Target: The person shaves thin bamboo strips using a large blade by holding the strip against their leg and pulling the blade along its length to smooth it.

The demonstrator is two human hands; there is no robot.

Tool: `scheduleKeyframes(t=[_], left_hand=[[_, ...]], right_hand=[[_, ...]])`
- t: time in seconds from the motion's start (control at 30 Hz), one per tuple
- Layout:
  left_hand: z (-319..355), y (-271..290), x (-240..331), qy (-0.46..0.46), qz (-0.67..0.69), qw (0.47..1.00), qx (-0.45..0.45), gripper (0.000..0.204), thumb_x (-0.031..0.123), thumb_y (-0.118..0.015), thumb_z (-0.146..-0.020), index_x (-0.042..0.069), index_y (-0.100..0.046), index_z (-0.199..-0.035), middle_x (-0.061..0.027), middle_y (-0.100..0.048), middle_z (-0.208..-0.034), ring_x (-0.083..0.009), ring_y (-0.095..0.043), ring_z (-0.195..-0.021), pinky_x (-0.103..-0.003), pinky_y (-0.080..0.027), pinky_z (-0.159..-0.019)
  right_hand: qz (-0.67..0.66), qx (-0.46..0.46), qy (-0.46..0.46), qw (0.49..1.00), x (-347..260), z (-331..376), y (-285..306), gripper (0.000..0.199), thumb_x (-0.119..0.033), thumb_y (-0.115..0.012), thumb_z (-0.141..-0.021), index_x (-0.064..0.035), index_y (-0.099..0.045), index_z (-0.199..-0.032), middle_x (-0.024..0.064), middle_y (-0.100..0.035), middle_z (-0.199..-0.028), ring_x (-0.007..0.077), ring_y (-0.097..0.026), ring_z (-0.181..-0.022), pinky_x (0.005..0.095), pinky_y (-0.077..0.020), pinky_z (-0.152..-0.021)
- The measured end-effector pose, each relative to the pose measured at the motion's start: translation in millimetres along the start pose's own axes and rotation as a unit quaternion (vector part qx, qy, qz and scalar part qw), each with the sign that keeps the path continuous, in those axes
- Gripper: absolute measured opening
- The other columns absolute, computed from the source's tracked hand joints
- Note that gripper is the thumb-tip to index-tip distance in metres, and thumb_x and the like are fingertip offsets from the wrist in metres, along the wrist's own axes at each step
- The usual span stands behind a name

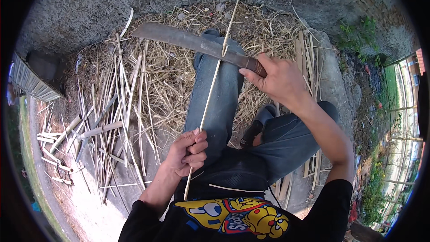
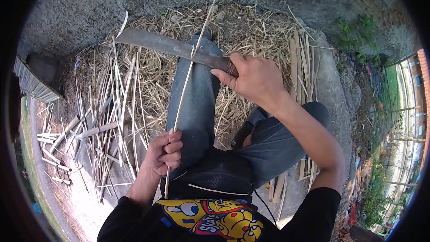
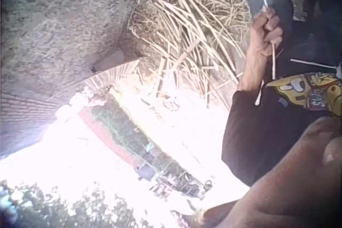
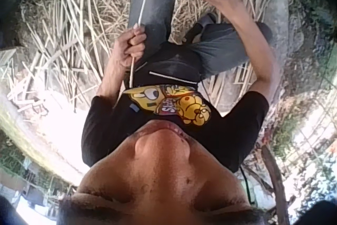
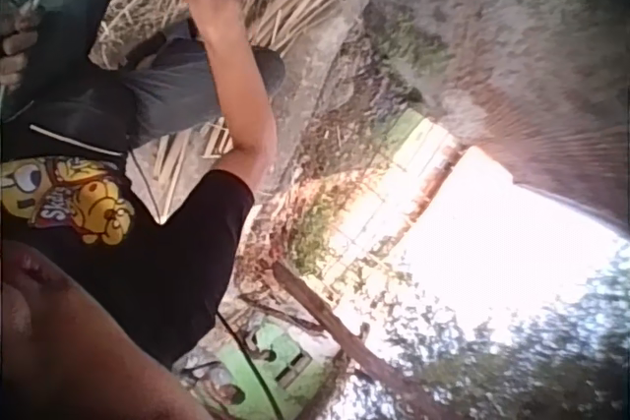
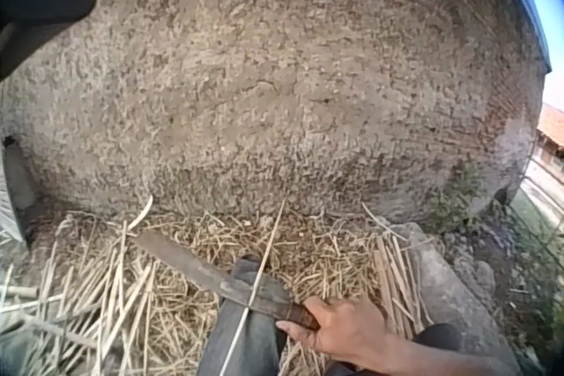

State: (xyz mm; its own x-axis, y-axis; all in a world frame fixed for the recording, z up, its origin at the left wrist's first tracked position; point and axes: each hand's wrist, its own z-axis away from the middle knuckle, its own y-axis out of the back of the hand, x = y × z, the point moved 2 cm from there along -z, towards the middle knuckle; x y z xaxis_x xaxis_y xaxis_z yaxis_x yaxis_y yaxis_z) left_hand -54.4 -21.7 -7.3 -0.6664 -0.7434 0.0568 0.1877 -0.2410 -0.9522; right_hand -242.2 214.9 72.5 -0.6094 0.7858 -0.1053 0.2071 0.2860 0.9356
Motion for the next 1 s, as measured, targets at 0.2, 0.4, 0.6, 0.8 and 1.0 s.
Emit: scheduleKeyframes(t=[0.2, 0.4, 0.6, 0.8, 1.0], left_hand=[[13.2, -1.0, -9.4, 0.005, 0.028, 1.000, -0.012, 0.028, 0.028, -0.040, -0.111, 0.011, -0.047, -0.090, 0.0071, -0.028, -0.060, -0.0031, -0.022, -0.041, -0.022, -0.015, -0.038], [32.4, 17.1, -17.7, 0.026, 0.009, 0.999, 0.019, 0.026, 0.026, -0.043, -0.110, 0.011, -0.048, -0.090, 0.0071, -0.027, -0.060, -0.0038, -0.022, -0.042, -0.023, -0.015, -0.038], [21.4, -7.3, -6.7, -0.094, -0.208, 0.965, 0.129, 0.030, 0.028, -0.047, -0.110, 0.004, -0.060, -0.097, 0.0056, -0.032, -0.060, -0.0039, -0.025, -0.045, -0.022, -0.020, -0.041], [0.7, -25.1, -0.8, -0.164, -0.367, 0.897, 0.185, 0.027, 0.023, -0.050, -0.109, 0.000, -0.061, -0.100, 0.0023, -0.042, -0.061, -0.0041, -0.032, -0.044, -0.023, -0.024, -0.041], [4.1, -10.1, -14.7, -0.190, -0.364, 0.890, 0.197, 0.026, 0.022, -0.051, -0.109, 0.000, -0.062, -0.102, 0.0021, -0.045, -0.064, -0.0038, -0.034, -0.048, -0.022, -0.027, -0.042]], right_hand=[[-0.016, 0.019, 0.136, 0.990, -17.3, 18.6, -1.4, 0.057, -0.064, -0.066, -0.089, -0.0068, -0.067, -0.089, 0.0103, -0.060, -0.060, 0.0317, -0.065, -0.054, 0.0423, -0.0508, -0.050], [-0.039, 0.105, -0.198, 0.974, 130.4, -39.2, 15.6, 0.062, -0.062, -0.058, -0.097, -0.0028, -0.064, -0.081, 0.0102, -0.055, -0.054, 0.0268, -0.055, -0.049, 0.0414, -0.0433, -0.050], [-0.183, 0.039, -0.137, 0.973, 35.6, -4.5, 27.0, 0.059, -0.060, -0.063, -0.095, -0.0027, -0.065, -0.082, 0.0079, -0.051, -0.053, 0.0211, -0.052, -0.048, 0.0378, -0.0399, -0.049], [-0.071, -0.030, 0.030, 0.997, -38.1, 40.3, 0.7, 0.055, -0.063, -0.066, -0.089, -0.0079, -0.063, -0.081, 0.0101, -0.061, -0.057, 0.0303, -0.066, -0.051, 0.0410, -0.0512, -0.047], [-0.080, -0.005, 0.101, 0.992, -37.0, 46.6, -9.0, 0.052, -0.058, -0.072, -0.086, -0.0073, -0.062, -0.086, 0.0091, -0.062, -0.062, 0.0309, -0.065, -0.054, 0.0403, -0.0513, -0.050]])
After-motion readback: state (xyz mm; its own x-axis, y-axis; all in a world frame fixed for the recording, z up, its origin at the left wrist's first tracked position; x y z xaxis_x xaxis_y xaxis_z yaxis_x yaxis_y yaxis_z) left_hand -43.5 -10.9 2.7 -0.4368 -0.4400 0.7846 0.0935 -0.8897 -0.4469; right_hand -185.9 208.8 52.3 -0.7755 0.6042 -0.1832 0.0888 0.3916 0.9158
